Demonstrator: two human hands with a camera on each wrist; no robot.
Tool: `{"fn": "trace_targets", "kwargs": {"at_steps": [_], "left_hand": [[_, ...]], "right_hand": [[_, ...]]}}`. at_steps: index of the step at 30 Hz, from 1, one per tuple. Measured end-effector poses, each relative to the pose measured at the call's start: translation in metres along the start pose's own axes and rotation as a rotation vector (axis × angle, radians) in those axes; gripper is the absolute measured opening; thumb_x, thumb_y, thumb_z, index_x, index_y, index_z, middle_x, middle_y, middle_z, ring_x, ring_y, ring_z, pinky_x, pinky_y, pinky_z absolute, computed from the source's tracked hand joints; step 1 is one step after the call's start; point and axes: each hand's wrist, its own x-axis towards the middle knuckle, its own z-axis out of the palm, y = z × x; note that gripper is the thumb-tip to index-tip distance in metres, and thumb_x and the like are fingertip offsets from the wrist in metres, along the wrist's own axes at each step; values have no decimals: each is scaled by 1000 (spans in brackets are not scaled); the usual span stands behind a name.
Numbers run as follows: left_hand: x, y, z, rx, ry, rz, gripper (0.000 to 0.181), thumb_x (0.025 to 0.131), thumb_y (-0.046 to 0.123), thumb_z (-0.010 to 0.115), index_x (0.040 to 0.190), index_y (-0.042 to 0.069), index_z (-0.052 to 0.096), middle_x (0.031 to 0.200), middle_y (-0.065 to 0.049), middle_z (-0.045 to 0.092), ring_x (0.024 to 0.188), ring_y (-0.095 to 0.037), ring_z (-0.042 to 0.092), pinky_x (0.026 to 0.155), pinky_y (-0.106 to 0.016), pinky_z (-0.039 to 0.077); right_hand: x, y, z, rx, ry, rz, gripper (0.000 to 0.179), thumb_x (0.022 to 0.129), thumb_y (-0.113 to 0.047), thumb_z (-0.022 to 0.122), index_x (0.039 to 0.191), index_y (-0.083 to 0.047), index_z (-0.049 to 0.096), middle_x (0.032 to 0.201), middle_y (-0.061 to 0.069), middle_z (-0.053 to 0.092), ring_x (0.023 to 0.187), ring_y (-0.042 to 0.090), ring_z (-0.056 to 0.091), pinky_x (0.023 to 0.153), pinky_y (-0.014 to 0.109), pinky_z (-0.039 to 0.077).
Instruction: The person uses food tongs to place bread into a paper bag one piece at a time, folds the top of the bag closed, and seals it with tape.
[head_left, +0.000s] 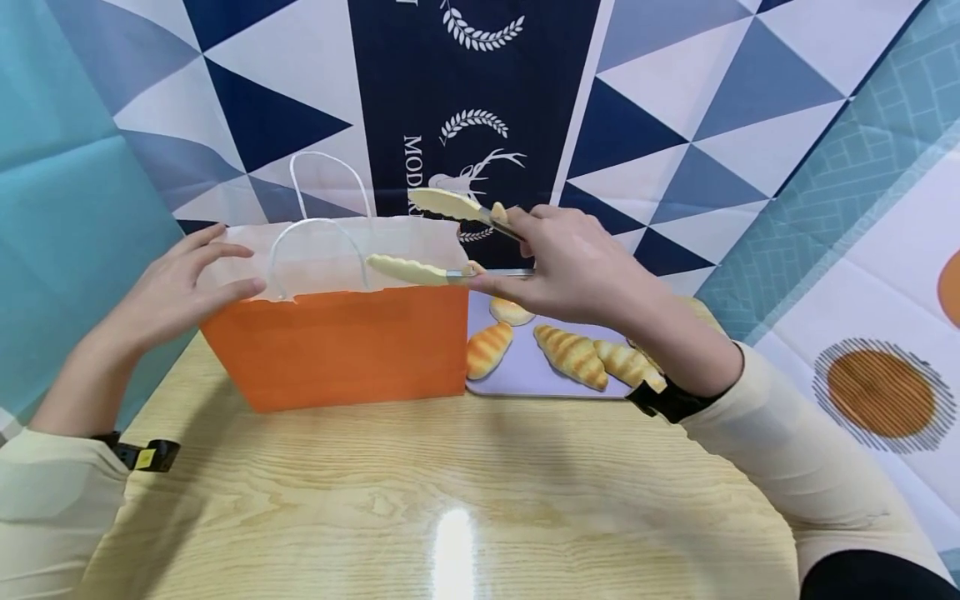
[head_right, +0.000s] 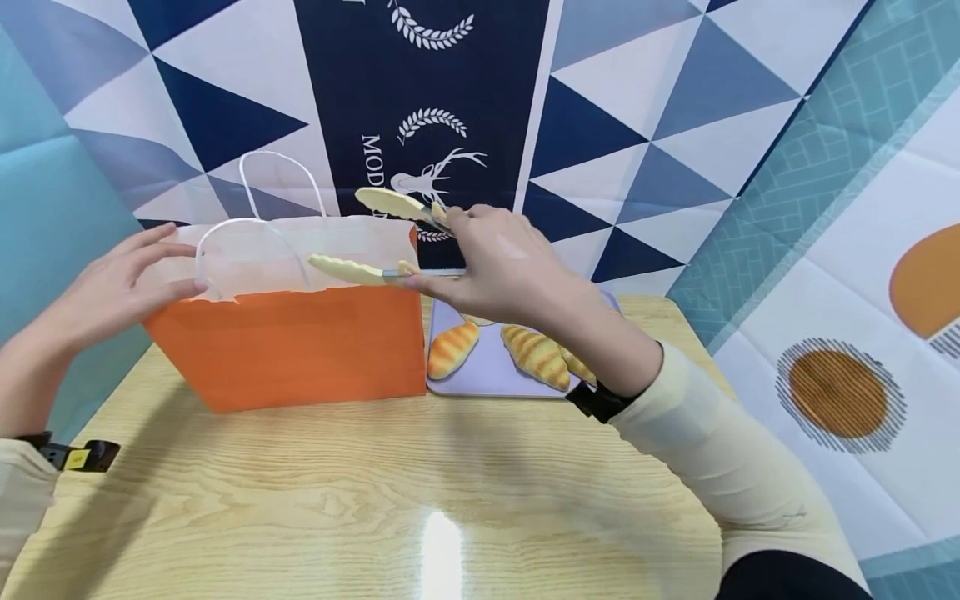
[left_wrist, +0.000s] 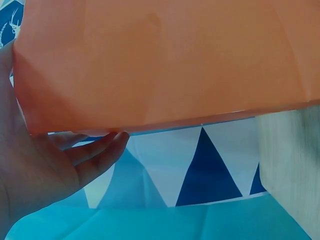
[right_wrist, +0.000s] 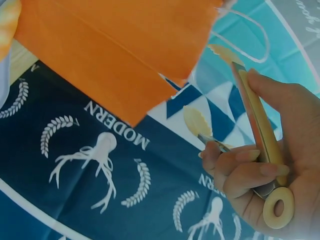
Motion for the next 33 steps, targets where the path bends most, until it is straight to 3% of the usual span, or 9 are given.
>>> {"fn": "trace_targets", "kwargs": {"at_steps": [3,8,14,27,31,33], "left_hand": [[0,0,-1,-5,1,4,67,103,51,57,150,4,53,177,-19,7,157,-55,11,112,-85,17],[0,-1,0,-9,-2,9,67,103,51,57,151,4,52,177,-19,7,157,-55,11,112,-84,17],[1,-1,-1,-8,-1,-2,67,104,51,56,151,3,52,177,-18,6,156,-56,10,112,-85,17],[1,-3,0,0,-18,-15,69,103,54,56,151,3,52,177,-18,5,156,-56,11,111,-85,18],[2,-2,0,-3,-10,-12,70,103,54,57,151,3,52,177,-17,5,157,-55,11,111,-85,18],[2,-1,0,-1,-9,-12,70,103,54,56,151,3,52,177,-17,4,157,-55,10,111,-85,17]], "right_hand": [[-9,6,-6,0,57,2,66,89,-72,70,114,-11,63,84,5,58,73,23,55,62,37,44],[-25,21,-17,10,111,25,63,88,-66,77,113,-11,65,89,7,59,76,26,55,64,40,45],[-40,55,-17,-9,162,69,60,86,-61,82,110,-9,64,88,8,58,72,26,51,62,40,39],[-63,156,30,15,87,337,67,86,-73,74,87,-8,56,68,8,50,60,26,44,52,40,32],[-68,182,48,31,30,415,75,85,-79,70,94,-5,60,74,11,58,62,28,50,52,40,37],[-70,193,58,34,-6,445,86,84,-81,68,109,0,65,76,13,61,63,29,53,52,41,39]]}}
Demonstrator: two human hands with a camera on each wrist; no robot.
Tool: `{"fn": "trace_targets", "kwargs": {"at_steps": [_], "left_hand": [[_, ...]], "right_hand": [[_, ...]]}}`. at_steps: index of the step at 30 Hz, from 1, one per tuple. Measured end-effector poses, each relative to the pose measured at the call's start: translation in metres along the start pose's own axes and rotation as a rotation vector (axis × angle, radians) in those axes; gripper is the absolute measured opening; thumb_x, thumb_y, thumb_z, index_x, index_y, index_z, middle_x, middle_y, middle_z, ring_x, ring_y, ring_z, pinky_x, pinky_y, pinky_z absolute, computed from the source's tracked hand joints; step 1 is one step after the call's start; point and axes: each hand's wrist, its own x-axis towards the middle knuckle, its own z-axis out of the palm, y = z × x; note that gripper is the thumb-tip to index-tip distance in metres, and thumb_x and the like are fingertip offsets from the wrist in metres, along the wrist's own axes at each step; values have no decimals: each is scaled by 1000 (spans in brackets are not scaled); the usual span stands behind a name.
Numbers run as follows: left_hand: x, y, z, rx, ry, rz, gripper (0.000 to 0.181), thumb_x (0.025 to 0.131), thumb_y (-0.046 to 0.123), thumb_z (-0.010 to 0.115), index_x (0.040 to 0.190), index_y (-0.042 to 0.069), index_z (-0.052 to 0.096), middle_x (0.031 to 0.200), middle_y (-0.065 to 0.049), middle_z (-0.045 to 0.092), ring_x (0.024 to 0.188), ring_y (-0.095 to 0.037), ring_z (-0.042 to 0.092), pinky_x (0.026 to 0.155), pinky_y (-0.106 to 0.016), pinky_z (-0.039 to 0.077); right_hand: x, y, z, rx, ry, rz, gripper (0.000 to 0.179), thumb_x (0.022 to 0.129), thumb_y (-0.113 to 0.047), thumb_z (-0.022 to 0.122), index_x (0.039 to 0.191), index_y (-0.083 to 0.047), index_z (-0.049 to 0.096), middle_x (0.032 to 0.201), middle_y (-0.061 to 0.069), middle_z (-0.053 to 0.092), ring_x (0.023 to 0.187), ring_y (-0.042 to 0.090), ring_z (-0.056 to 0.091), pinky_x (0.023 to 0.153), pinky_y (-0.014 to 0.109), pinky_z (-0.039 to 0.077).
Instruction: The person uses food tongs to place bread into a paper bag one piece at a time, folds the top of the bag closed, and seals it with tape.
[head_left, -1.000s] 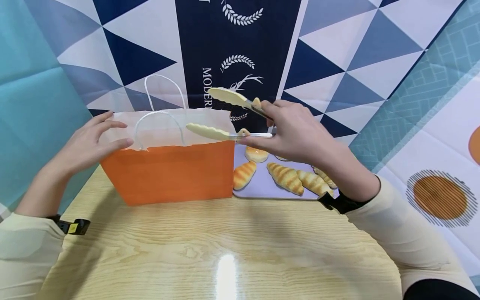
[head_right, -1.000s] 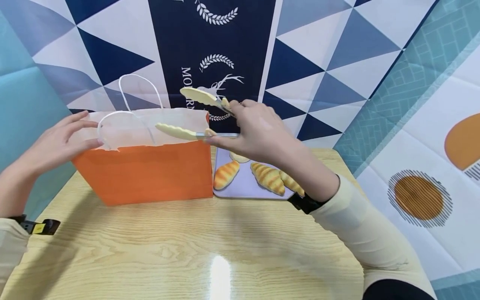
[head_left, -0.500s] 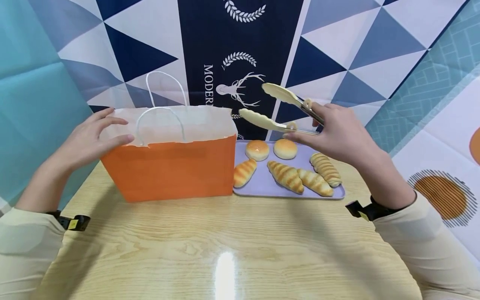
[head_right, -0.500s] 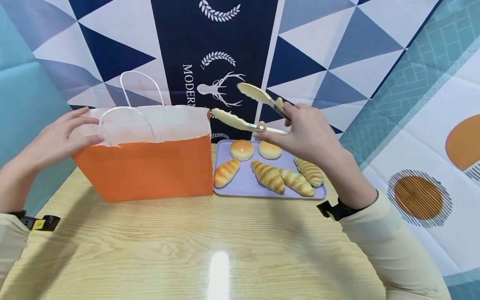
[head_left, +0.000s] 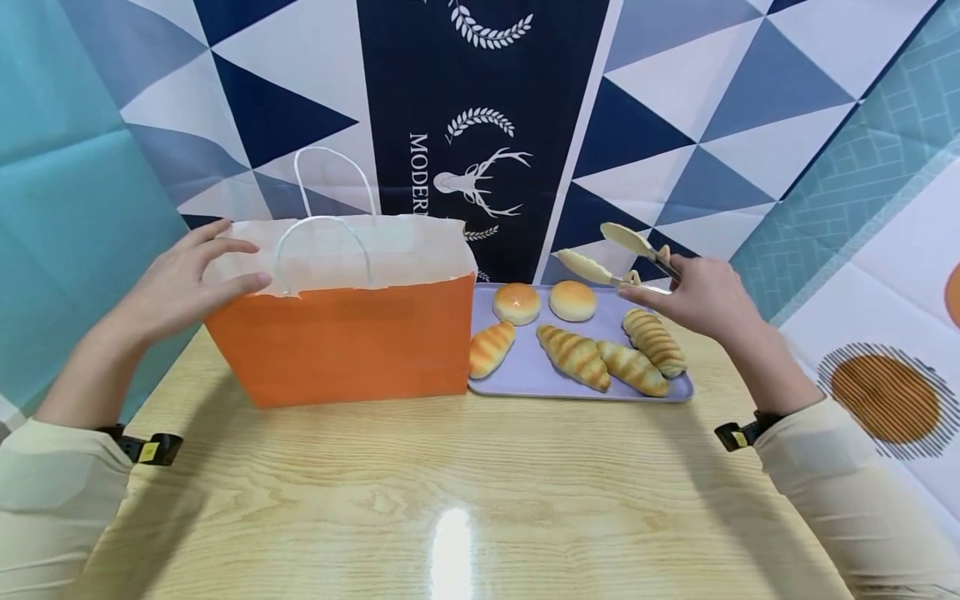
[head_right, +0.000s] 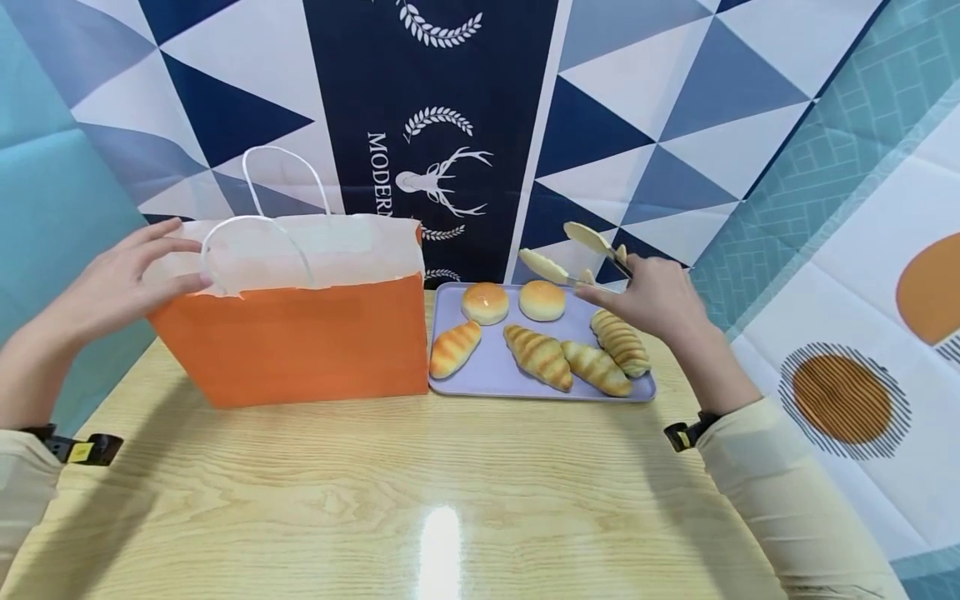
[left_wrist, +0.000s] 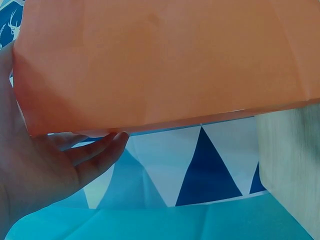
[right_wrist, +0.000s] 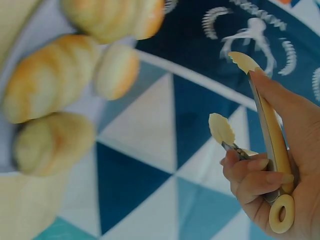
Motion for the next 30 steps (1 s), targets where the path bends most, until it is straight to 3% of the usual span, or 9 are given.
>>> {"fn": "trace_targets", "kwargs": {"at_steps": [2,4,6,9,11,16,19,23,30], "left_hand": [[0,0,0,1,0,-2,70,103,54,56,151,3,51,177,-17,4,157,-56,10,111,-85,17],[0,1,-1,2,-2,-3,71,103,54,56,151,3,52,177,-17,4,156,-56,10,112,-85,17],[0,1,-1,2,-1,2,70,103,54,57,151,3,52,177,-17,6,156,-55,12,112,-84,18],[0,2,0,1,0,6,70,103,54,57,151,4,53,177,-17,7,156,-55,13,112,-84,18],[0,2,0,-2,4,9,69,102,54,58,150,4,54,177,-16,7,156,-54,13,112,-84,19],[0,1,0,-2,10,6,69,103,54,57,150,4,53,177,-17,7,156,-55,13,111,-84,18],[0,1,-1,4,11,3,69,102,54,57,150,4,54,177,-17,7,156,-55,13,112,-84,19],[0,1,-1,3,4,-5,71,102,55,57,151,4,53,177,-16,6,157,-54,12,112,-84,18],[0,1,-1,-4,-5,-9,71,103,55,58,151,3,53,177,-16,5,157,-54,12,113,-83,18]], "right_hand": [[3,10,10,-6,-40,23,101,84,-83,66,131,6,63,78,14,63,66,30,56,53,42,43],[5,20,20,-11,-73,39,111,84,-84,66,143,10,55,77,14,62,70,32,58,56,45,45],[5,28,28,-13,-112,57,107,84,-84,65,138,9,58,75,13,56,72,33,57,58,46,45],[6,38,39,-18,-156,70,92,85,-83,65,114,4,62,74,11,49,77,35,56,61,46,44],[7,43,45,-22,-187,73,90,85,-83,65,113,3,61,76,11,50,78,35,57,62,45,44],[11,52,59,-30,-234,75,103,84,-85,64,129,7,60,79,13,55,78,35,57,61,45,44],[13,53,66,-39,-246,83,92,83,-86,63,108,2,62,75,10,48,73,31,54,60,42,41],[15,52,75,-67,-222,73,83,81,-88,63,84,-5,58,73,11,52,71,31,55,58,41,42],[19,47,87,-18,-253,115,79,82,-86,65,78,-8,52,71,9,49,66,29,54,56,38,40]]}}
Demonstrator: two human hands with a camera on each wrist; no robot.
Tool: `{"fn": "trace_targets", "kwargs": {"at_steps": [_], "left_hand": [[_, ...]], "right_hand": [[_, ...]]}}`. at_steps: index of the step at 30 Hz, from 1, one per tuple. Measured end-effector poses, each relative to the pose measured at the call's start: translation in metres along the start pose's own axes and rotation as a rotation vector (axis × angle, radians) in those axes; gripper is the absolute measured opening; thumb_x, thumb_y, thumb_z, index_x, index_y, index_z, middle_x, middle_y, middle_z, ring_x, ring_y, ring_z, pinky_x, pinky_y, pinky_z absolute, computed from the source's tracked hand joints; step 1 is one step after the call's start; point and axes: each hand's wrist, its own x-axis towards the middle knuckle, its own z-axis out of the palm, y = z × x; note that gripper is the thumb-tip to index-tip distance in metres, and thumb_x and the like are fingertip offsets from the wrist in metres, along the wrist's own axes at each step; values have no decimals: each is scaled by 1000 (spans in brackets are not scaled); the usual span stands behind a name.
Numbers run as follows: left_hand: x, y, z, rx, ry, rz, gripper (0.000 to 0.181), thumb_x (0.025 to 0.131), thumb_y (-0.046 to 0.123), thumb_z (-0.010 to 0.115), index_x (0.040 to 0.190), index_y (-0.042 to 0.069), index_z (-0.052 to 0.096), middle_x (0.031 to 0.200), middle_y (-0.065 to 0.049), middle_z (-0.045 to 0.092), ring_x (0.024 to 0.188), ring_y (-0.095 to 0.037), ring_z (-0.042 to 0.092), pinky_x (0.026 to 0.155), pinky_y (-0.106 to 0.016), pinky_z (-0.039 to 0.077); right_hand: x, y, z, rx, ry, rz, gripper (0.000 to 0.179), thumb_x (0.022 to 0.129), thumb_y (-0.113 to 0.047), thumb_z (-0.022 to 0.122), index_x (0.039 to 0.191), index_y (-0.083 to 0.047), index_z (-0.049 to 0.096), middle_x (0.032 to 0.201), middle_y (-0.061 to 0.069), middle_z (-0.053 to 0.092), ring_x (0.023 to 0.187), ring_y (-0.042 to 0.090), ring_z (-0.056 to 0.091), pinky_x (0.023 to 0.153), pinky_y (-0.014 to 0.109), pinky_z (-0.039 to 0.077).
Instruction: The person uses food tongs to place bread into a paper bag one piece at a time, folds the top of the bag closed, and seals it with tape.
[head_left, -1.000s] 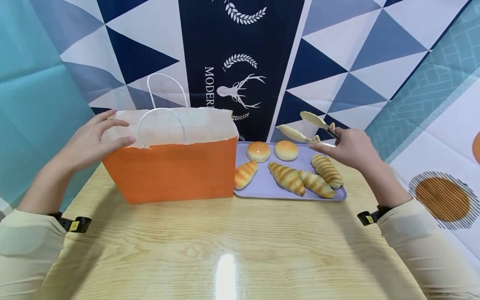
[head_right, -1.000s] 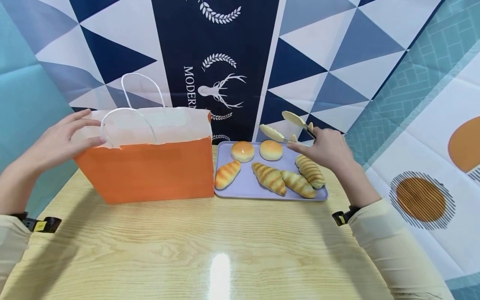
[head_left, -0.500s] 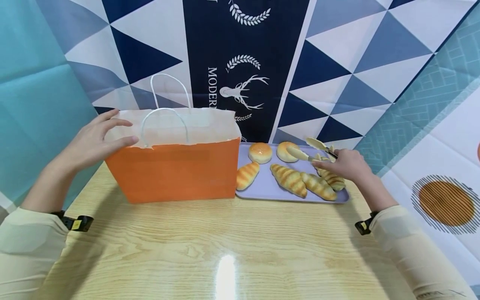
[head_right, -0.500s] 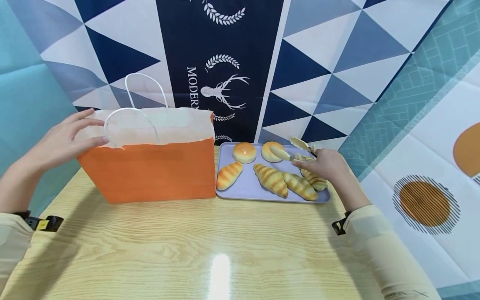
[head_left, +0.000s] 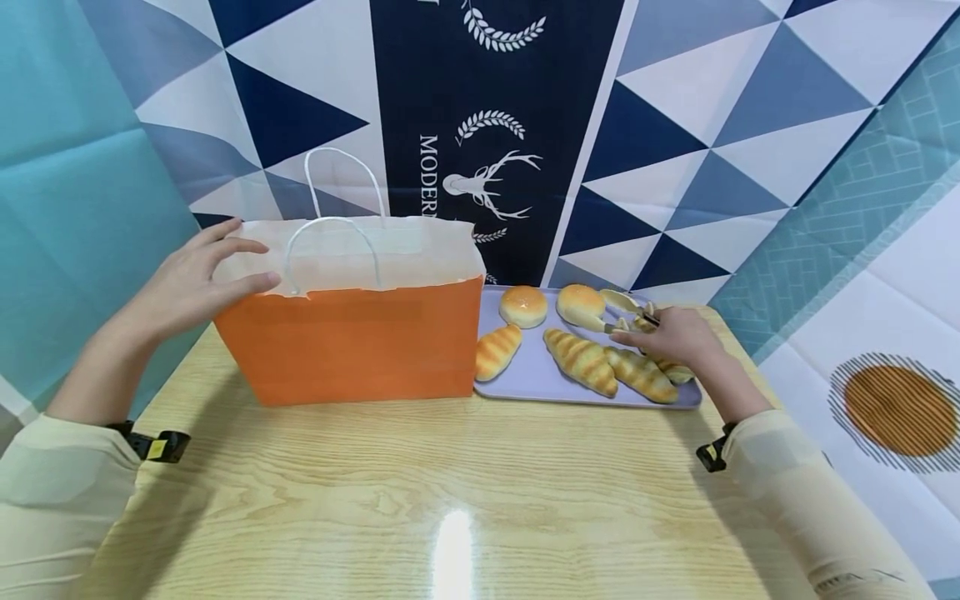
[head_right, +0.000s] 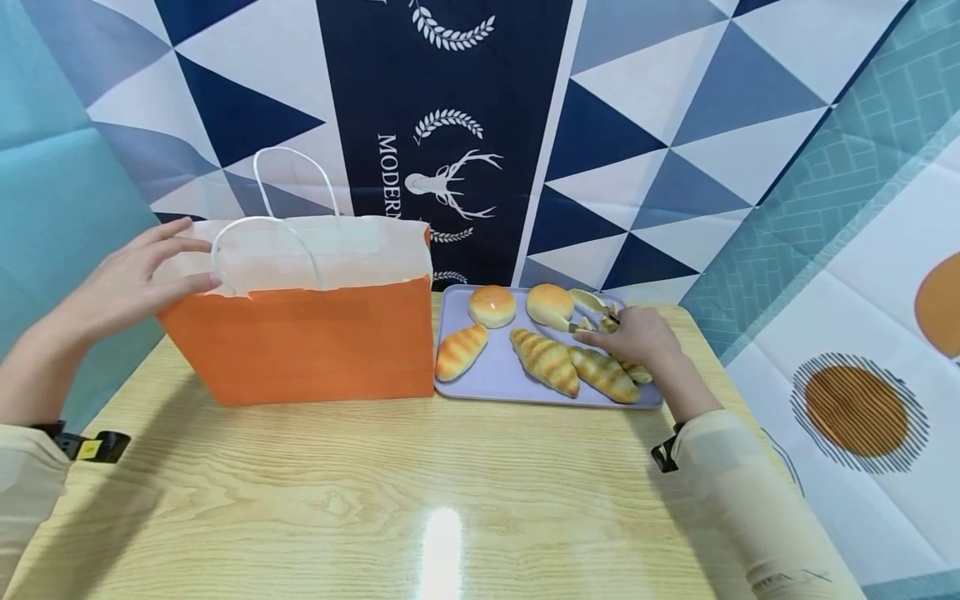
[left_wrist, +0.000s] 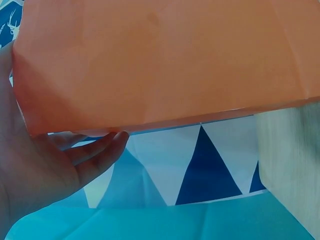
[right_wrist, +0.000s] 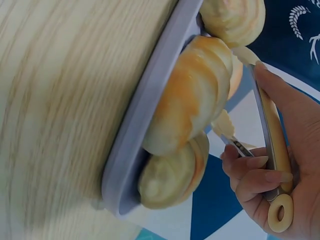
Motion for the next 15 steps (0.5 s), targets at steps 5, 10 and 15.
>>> {"fn": "trace_targets", "kwargs": {"at_steps": [5,10,15], "left_hand": [[-1,1,0,0,3,0,71,103,55,58,151,3,53,177,-16,6,157,-54,12,112,-84,18],[-1,1,0,1,-1,-4,71,103,55,57,151,3,53,177,-16,5,157,-53,10,112,-84,18],[-1,1,0,4,-1,-14,71,103,56,57,151,4,53,178,-15,5,157,-53,10,112,-84,18]], "right_hand": [[2,-3,6,-29,1,-6,82,82,-86,65,84,-4,57,74,12,55,68,30,55,57,40,41],[6,-3,12,-44,8,-41,78,84,-84,65,79,-7,53,71,11,53,66,29,54,56,39,40],[9,-5,13,-45,-8,-47,81,85,-85,62,86,-4,58,75,13,57,68,31,55,58,42,43]]}}
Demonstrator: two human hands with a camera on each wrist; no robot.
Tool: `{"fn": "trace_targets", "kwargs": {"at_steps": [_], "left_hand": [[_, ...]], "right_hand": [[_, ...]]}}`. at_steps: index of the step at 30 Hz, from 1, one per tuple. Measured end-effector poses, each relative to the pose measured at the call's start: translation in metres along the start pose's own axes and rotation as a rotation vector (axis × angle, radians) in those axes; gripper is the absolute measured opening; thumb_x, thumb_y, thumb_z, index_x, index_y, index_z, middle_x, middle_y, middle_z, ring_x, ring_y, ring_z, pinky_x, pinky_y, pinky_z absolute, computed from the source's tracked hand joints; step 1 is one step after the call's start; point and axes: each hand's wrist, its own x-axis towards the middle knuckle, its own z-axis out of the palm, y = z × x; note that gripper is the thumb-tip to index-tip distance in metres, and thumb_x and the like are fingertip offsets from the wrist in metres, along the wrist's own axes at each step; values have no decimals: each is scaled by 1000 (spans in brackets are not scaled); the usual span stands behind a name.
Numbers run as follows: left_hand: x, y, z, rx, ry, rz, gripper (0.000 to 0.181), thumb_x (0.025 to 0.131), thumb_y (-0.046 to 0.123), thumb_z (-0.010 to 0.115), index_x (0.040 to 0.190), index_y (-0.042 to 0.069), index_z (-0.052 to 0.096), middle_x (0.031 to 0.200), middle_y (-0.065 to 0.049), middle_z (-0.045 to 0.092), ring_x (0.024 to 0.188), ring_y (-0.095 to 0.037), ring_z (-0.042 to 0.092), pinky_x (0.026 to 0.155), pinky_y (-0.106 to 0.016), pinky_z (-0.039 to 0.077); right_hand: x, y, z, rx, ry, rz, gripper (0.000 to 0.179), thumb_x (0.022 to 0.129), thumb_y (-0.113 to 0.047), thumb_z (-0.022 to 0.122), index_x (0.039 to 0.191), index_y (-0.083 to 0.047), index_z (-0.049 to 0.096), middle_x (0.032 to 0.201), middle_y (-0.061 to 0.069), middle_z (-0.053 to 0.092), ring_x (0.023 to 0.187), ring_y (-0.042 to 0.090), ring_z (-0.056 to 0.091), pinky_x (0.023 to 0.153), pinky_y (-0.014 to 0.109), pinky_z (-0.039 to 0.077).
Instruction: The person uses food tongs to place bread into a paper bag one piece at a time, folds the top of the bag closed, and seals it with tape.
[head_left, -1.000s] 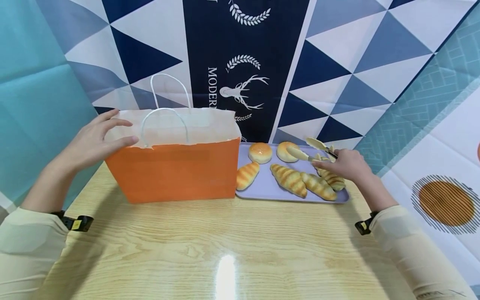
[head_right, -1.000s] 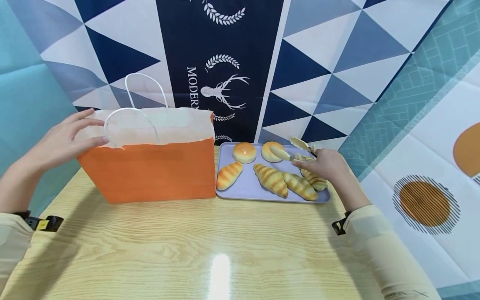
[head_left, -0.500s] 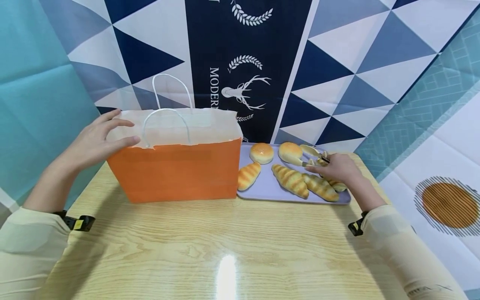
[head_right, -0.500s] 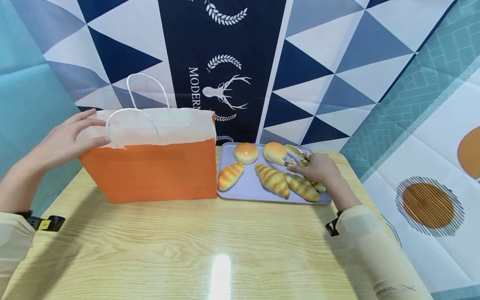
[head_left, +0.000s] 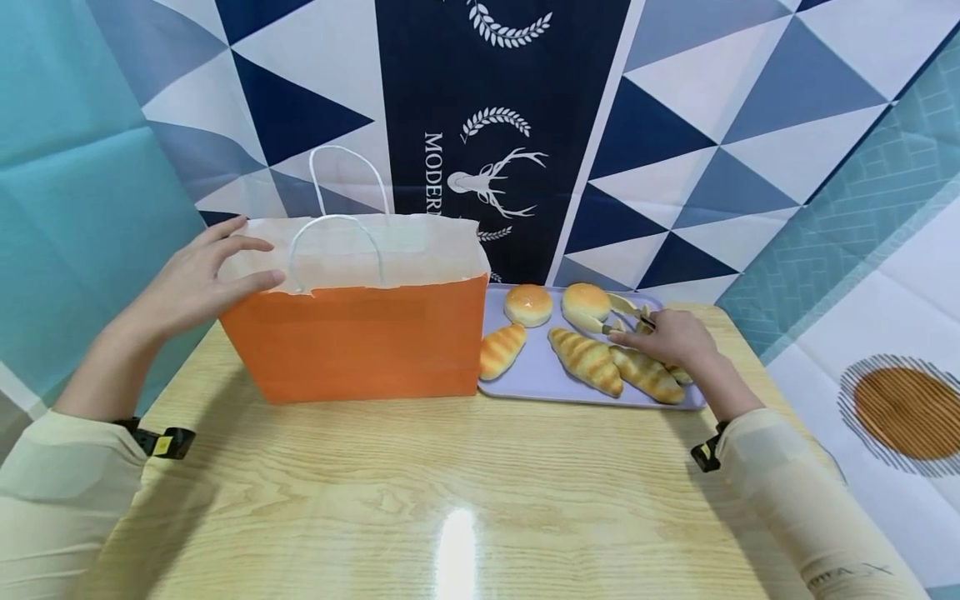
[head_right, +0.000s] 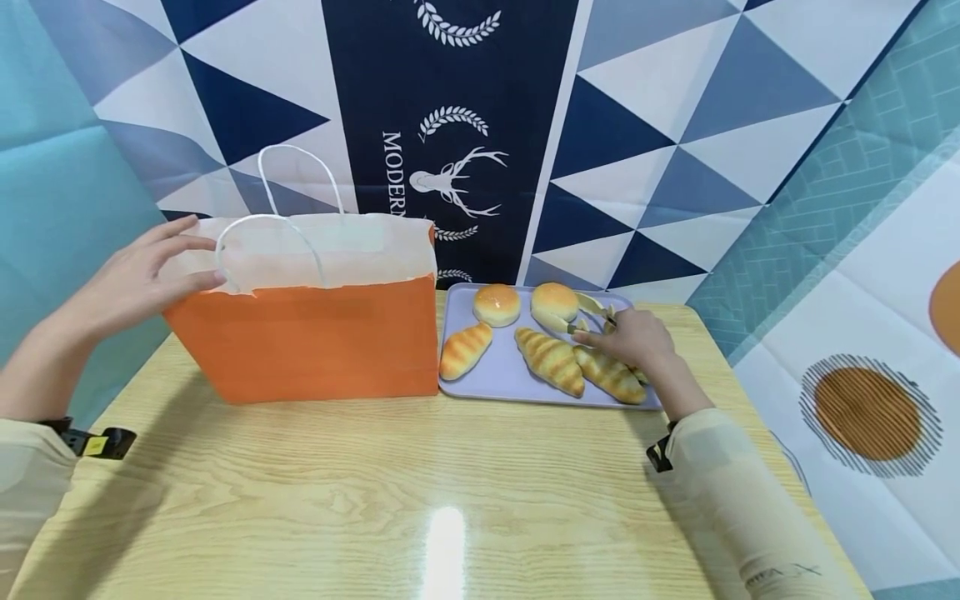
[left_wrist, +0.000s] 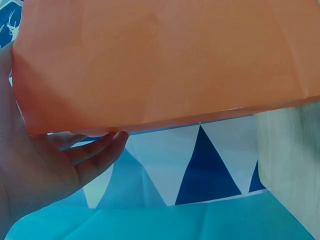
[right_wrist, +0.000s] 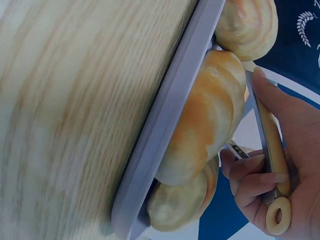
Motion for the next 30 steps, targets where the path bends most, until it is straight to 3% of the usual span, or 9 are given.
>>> {"fn": "trace_targets", "kwargs": {"at_steps": [10,14,17,21,25,30], "left_hand": [[1,1,1,-5,6,-4,71,103,56,56,151,5,53,177,-16,5,157,-54,11,112,-84,18],[1,1,1,-5,4,-7,71,103,56,56,151,4,53,177,-16,5,157,-54,10,112,-85,19],[1,1,1,-6,7,-6,71,103,56,56,151,4,53,177,-16,5,157,-54,10,112,-85,19],[2,2,2,-10,12,0,71,102,56,58,150,5,54,177,-16,6,157,-54,11,112,-84,18],[2,0,2,-14,11,-4,71,102,56,57,151,4,53,177,-16,5,158,-54,10,112,-85,17],[2,-3,2,-17,10,-13,72,103,56,56,152,4,52,178,-15,3,158,-54,8,112,-85,17]], "right_hand": [[1,-3,-1,-39,1,2,83,88,-84,59,94,-1,61,78,15,59,69,31,56,57,41,42],[0,-4,-4,-52,14,-14,100,89,-84,57,124,9,65,94,30,67,78,39,63,63,49,50],[-3,-5,-9,-41,20,-23,115,90,-86,53,151,12,48,120,43,63,96,51,66,76,60,54],[-6,-7,-18,-25,36,-35,116,91,-86,50,157,9,38,130,46,57,109,58,62,87,68,52],[-9,-11,-28,-24,67,-44,114,91,-85,52,155,9,42,127,46,59,111,60,61,86,67,52],[-13,-20,-39,-6,92,-46,116,89,-85,55,155,10,43,94,33,68,90,45,63,73,56,52]]}}
